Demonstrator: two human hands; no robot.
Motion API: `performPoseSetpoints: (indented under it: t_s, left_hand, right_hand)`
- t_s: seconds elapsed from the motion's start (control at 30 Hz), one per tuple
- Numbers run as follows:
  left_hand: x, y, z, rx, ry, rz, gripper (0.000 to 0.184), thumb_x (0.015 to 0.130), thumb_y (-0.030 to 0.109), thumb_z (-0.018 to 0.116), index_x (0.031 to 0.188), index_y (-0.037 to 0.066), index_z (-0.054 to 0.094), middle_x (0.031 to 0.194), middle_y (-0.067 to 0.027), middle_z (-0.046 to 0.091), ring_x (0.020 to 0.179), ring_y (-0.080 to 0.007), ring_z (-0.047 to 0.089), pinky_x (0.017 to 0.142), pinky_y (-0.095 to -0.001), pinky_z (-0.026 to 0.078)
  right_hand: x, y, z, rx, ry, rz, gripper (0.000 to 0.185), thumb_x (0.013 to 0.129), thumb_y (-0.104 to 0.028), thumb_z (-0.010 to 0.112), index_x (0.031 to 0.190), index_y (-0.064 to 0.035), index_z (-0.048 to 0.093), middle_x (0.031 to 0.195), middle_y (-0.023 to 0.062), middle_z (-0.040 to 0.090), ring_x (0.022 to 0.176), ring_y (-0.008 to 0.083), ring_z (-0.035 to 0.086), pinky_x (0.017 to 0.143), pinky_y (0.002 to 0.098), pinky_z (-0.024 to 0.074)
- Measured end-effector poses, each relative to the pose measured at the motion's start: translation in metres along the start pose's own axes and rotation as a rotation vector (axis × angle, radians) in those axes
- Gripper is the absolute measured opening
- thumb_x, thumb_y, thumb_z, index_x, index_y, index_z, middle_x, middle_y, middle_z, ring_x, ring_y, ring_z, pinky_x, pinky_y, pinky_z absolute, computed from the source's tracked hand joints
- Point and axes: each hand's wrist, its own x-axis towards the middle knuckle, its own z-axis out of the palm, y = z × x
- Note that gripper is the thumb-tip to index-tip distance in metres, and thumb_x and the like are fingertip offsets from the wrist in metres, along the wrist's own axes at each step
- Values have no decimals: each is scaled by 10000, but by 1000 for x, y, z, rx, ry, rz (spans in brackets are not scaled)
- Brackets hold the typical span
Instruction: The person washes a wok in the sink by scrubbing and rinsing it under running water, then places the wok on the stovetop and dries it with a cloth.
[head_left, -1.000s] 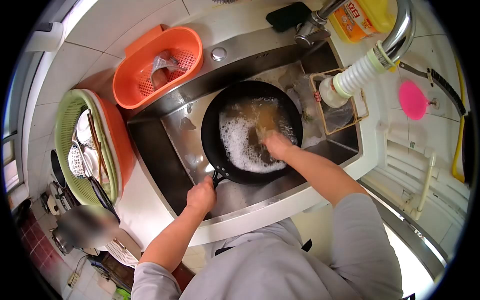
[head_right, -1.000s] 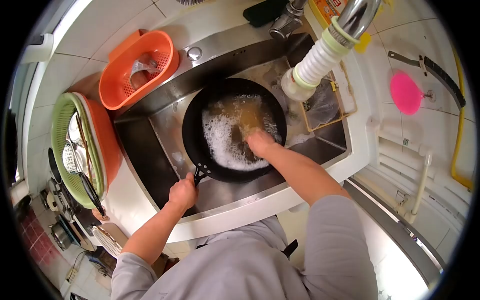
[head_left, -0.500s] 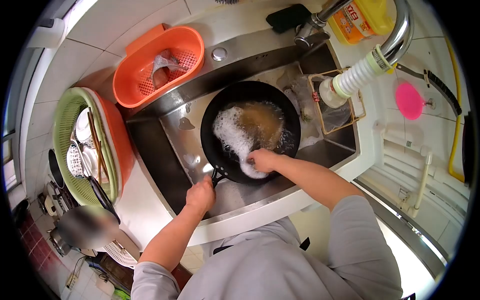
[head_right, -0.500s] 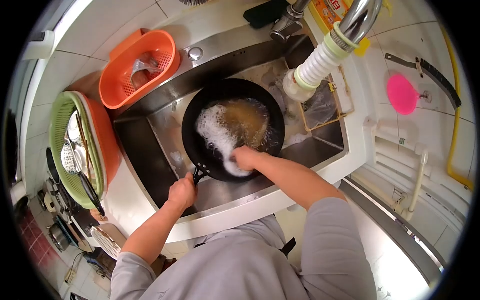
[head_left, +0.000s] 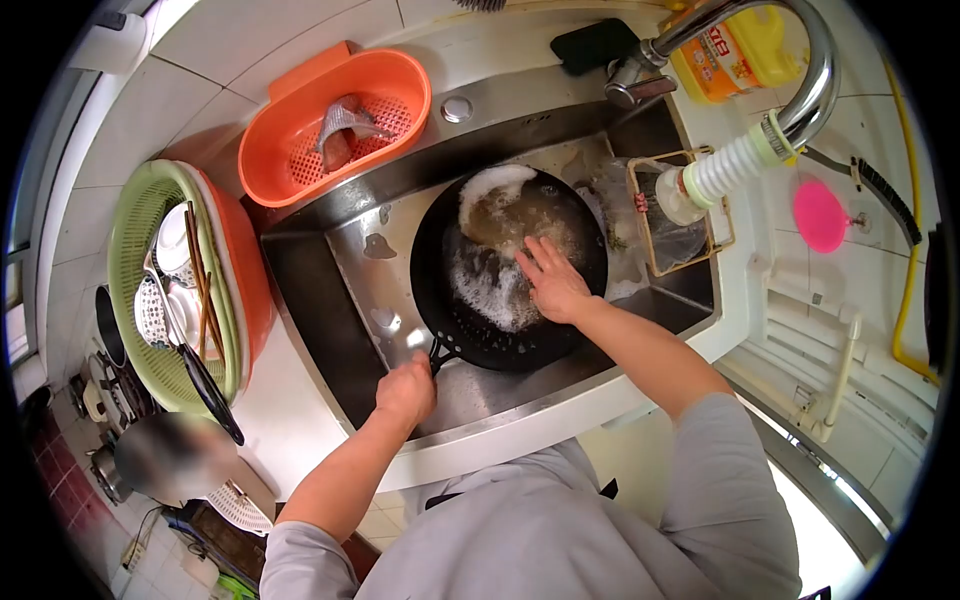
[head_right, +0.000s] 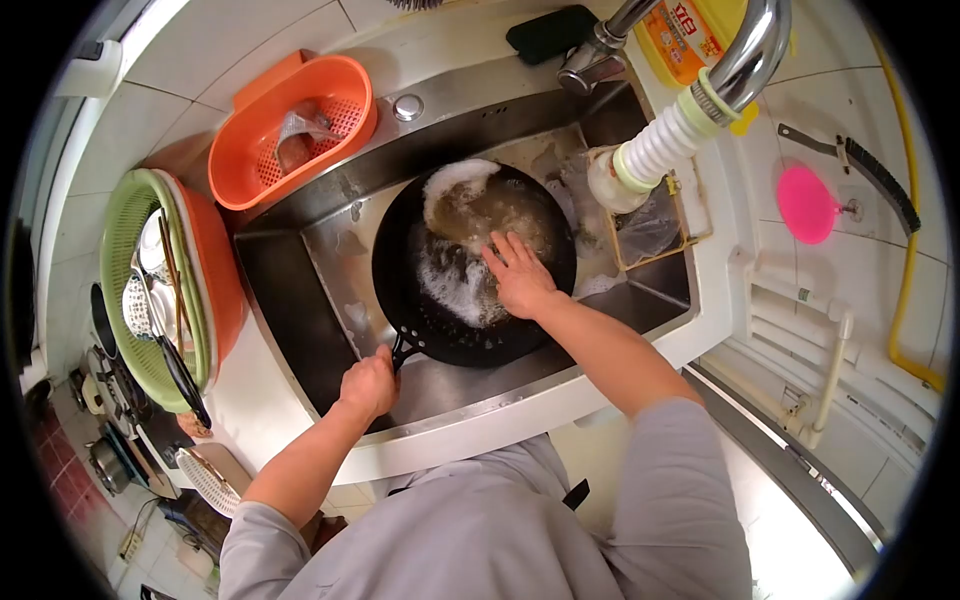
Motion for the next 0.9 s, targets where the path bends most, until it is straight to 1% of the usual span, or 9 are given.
performPoseSetpoints:
  t_s: [0.1, 0.23, 0.27, 0.37, 0.43, 0.6, 0.67, 0.83, 0.9]
  left_hand:
    - [5, -7, 10, 3, 30, -1, 274, 856, 209, 614, 1010, 18, 492, 881, -245, 664, 843, -414, 657, 757, -498, 528]
    - [2, 2, -2, 31, -33, -22, 181, 875, 101, 461, 1023, 11, 512, 949, -254, 671, 908, -417, 656, 804, -491, 517]
    - [3, 3, -2, 31, -37, -32, 183, 876, 100, 460, 1026, 11, 513, 949, -255, 671, 912, -416, 655, 808, -490, 517]
    - [8, -4, 8, 29, 7, -30, 230, 865, 174, 562, 1021, 15, 503, 907, -249, 668, 877, -414, 657, 778, -491, 525]
    - [9, -5, 10, 31, 32, -20, 272, 860, 210, 612, 1017, 18, 499, 888, -245, 666, 860, -413, 658, 764, -493, 529]
    - [2, 3, 0, 23, -11, -41, 189, 873, 109, 474, 1032, 17, 518, 968, -254, 670, 925, -406, 658, 816, -483, 519]
    - [6, -4, 11, 21, 35, -4, 225, 865, 169, 559, 1018, 12, 509, 905, -249, 667, 868, -414, 659, 773, -490, 527]
    - [2, 3, -2, 50, -31, -27, 196, 867, 102, 482, 1038, 11, 513, 962, -253, 671, 926, -404, 657, 819, -474, 523]
    - [2, 5, -3, 56, -31, -38, 193, 867, 95, 479, 1039, 11, 511, 963, -249, 672, 924, -402, 658, 820, -474, 523]
  right_hand:
    - [27, 5, 5, 113, -271, 143, 478, 897, -264, 526, 1317, -40, 484, 1362, 186, 461, 1258, 354, 445, 1077, 440, 336]
    - [70, -20, -5, 201, -176, 136, 421, 895, -358, 503, 1086, -1, 617, 1117, 228, 615, 1000, 393, 614, 1027, 430, 391]
    - [68, -34, -17, 391, -327, 270, 482, 895, -362, 492, 1222, -15, 564, 1275, 237, 537, 1197, 395, 514, 1082, 472, 330]
    - [59, -59, 38, 151, -32, -99, 558, 908, -350, 469, 1375, -45, 448, 1454, 212, 375, 1379, 386, 305, 1125, 551, 229]
    - [49, -71, 32, 150, -239, -183, 628, 910, -336, 464, 1460, -67, 328, 1553, 156, 214, 1450, 373, 109, 1131, 614, 143]
    - [-3, -52, 25, 190, -400, -382, 594, 917, -308, 471, 1460, -109, 332, 1542, 104, 245, 1438, 348, 170, 1120, 595, 210]
    - [-14, -21, 26, 111, -469, -453, 575, 931, -328, 459, 1465, -153, 335, 1545, 81, 249, 1437, 337, 183, 1125, 583, 205]
    - [20, 14, -13, -25, -567, 19, 575, 938, -450, 449, 1466, -242, 353, 1542, 71, 280, 1411, 345, 240, 1117, 578, 207]
    - [20, 15, 19, 166, -331, -36, 576, 934, -447, 464, 1458, -230, 367, 1535, 80, 287, 1406, 369, 237, 1115, 584, 211]
